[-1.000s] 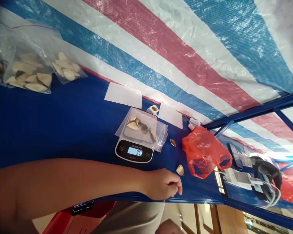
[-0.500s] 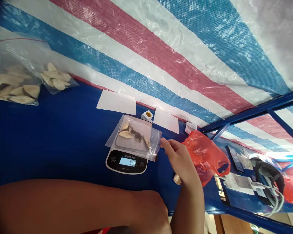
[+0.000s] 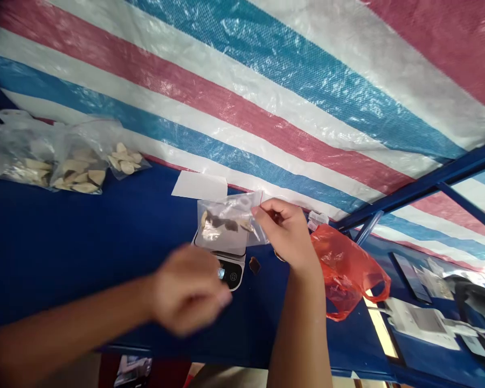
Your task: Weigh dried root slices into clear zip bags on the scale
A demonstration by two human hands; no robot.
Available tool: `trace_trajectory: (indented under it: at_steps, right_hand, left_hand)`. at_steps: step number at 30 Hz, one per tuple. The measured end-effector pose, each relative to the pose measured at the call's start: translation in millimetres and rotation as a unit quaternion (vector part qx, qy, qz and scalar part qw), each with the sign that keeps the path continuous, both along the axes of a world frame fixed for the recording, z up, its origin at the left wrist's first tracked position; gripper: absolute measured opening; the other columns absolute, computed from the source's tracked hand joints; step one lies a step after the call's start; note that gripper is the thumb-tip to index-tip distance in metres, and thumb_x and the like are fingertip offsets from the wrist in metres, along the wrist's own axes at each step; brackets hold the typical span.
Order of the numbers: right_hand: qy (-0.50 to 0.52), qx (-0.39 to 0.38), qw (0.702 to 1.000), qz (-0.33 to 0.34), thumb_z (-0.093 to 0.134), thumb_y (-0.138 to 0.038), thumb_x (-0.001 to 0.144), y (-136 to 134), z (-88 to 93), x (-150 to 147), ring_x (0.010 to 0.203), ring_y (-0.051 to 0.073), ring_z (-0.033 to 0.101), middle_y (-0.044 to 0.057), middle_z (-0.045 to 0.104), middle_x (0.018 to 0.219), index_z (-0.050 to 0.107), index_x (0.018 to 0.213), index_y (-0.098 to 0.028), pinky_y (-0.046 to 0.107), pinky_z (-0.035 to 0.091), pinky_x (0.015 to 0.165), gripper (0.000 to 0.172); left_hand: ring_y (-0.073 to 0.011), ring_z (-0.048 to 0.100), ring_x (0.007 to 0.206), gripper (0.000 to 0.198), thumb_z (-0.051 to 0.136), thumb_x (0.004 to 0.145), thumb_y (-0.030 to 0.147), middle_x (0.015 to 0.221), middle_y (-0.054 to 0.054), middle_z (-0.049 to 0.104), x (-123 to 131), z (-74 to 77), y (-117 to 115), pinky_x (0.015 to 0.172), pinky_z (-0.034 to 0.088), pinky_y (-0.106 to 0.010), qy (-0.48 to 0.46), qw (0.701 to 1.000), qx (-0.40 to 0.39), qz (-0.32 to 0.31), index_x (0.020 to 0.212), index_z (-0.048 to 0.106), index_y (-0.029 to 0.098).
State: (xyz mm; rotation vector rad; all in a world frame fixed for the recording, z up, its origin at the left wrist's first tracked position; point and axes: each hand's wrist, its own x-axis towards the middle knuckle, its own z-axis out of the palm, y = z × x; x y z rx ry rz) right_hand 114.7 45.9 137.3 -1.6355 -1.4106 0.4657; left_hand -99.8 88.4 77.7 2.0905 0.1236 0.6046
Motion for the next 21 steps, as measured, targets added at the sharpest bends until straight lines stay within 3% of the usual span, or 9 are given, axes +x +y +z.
trace_trajectory:
  at_steps: [1, 2, 3, 4, 6, 9, 16, 19, 21]
  right_hand:
    - [-0.015, 0.017, 1.000, 0.010, 0.072, -0.047, 0.090, 1, 7.6, -3, 0.060, 0.010, 0.038, -0.003, 0.048, 0.065, 0.064, 0.071, -0.019, 0.026, 0.032, 0.056, 0.035]
    - [-0.030, 0.030, 0.999, 0.018, 0.072, -0.045, 0.090, 3, 14.8, -7, 0.060, 0.010, 0.039, -0.003, 0.050, 0.066, 0.065, 0.072, -0.019, 0.026, 0.032, 0.056, 0.033]
    - [-0.045, 0.044, 0.998, 0.021, 0.071, -0.044, 0.091, 5, 21.3, -11, 0.060, 0.010, 0.040, -0.002, 0.051, 0.067, 0.065, 0.072, -0.019, 0.026, 0.032, 0.056, 0.032]
    - [-0.061, 0.056, 0.996, 0.015, 0.070, -0.044, 0.092, 8, 27.0, -15, 0.060, 0.011, 0.041, -0.002, 0.052, 0.067, 0.066, 0.073, -0.019, 0.026, 0.032, 0.056, 0.032]
    - [-0.107, 0.061, 0.992, 0.010, 0.068, -0.042, 0.093, 14, 36.5, -22, 0.060, 0.011, 0.042, -0.002, 0.053, 0.066, 0.066, 0.073, -0.019, 0.026, 0.032, 0.057, 0.031]
    - [-0.161, 0.025, 0.986, 0.027, 0.066, -0.040, 0.094, 21, 49.3, -32, 0.058, 0.011, 0.041, -0.003, 0.049, 0.061, 0.062, 0.068, -0.020, 0.027, 0.030, 0.055, 0.034]
    - [-0.150, -0.043, 0.987, 0.032, 0.067, -0.050, 0.092, 15, 79.3, -38, 0.053, 0.009, 0.031, -0.005, 0.038, 0.056, 0.056, 0.063, -0.021, 0.028, 0.024, 0.051, 0.043]
    - [-0.103, -0.030, 0.994, 0.008, 0.070, -0.052, 0.089, 10, 73.2, -28, 0.051, 0.009, 0.031, -0.005, 0.039, 0.055, 0.063, 0.068, -0.020, 0.027, 0.024, 0.050, 0.040]
    - [-0.056, -0.026, 0.998, -0.025, 0.071, -0.054, 0.087, 10, 53.4, -16, 0.051, 0.009, 0.033, -0.005, 0.041, 0.054, 0.067, 0.071, -0.019, 0.026, 0.026, 0.049, 0.039]
  left_hand:
    - [-0.0165, 0.051, 0.054, 0.041, 0.043, 0.094, 0.043, 0.053, 0.000, 0.048, -12, 0.9, 22, 0.062, 0.044, -0.034, -0.047, 0.987, 0.007, 0.153, 0.057, 0.040, 0.026]
    - [-0.0159, 0.052, 0.056, 0.041, 0.043, 0.095, 0.044, 0.056, 0.000, 0.051, -23, -2.0, 43, 0.064, 0.045, -0.033, -0.081, 0.953, -0.001, 0.293, 0.059, 0.045, 0.025]
    - [-0.0155, 0.051, 0.059, 0.038, 0.043, 0.096, 0.044, 0.060, 0.000, 0.052, -31, -8.0, 63, 0.064, 0.044, -0.032, -0.106, 0.913, -0.012, 0.394, 0.064, 0.050, 0.025]
    - [-0.0148, 0.050, 0.059, 0.034, 0.044, 0.097, 0.043, 0.062, 0.001, 0.052, -36, -16.2, 79, 0.063, 0.043, -0.031, -0.127, 0.887, -0.015, 0.444, 0.070, 0.055, 0.024]
    - [-0.0141, 0.051, 0.063, 0.029, 0.047, 0.097, 0.039, 0.066, 0.001, 0.053, -42, -34.1, 100, 0.065, 0.042, -0.030, -0.123, 0.882, -0.012, 0.455, 0.077, 0.060, 0.023]
    - [-0.0139, 0.051, 0.066, 0.030, 0.045, 0.099, 0.037, 0.067, 0.002, 0.054, -40, -51.1, 107, 0.068, 0.042, -0.028, -0.099, 0.899, -0.016, 0.426, 0.080, 0.061, 0.021]
    - [-0.0131, 0.046, 0.060, 0.034, 0.043, 0.099, 0.039, 0.060, 0.004, 0.044, -34, -49.9, 107, 0.064, 0.037, -0.028, -0.067, 0.912, -0.070, 0.398, 0.076, 0.058, 0.020]
    - [-0.0134, 0.046, 0.060, 0.035, 0.043, 0.099, 0.040, 0.059, 0.004, 0.045, -34, -50.8, 110, 0.063, 0.037, -0.028, -0.069, 0.918, -0.067, 0.385, 0.074, 0.058, 0.020]
    - [-0.0134, 0.046, 0.059, 0.036, 0.044, 0.098, 0.041, 0.059, 0.004, 0.046, -34, -52.2, 110, 0.063, 0.037, -0.028, -0.070, 0.922, -0.062, 0.375, 0.073, 0.058, 0.020]
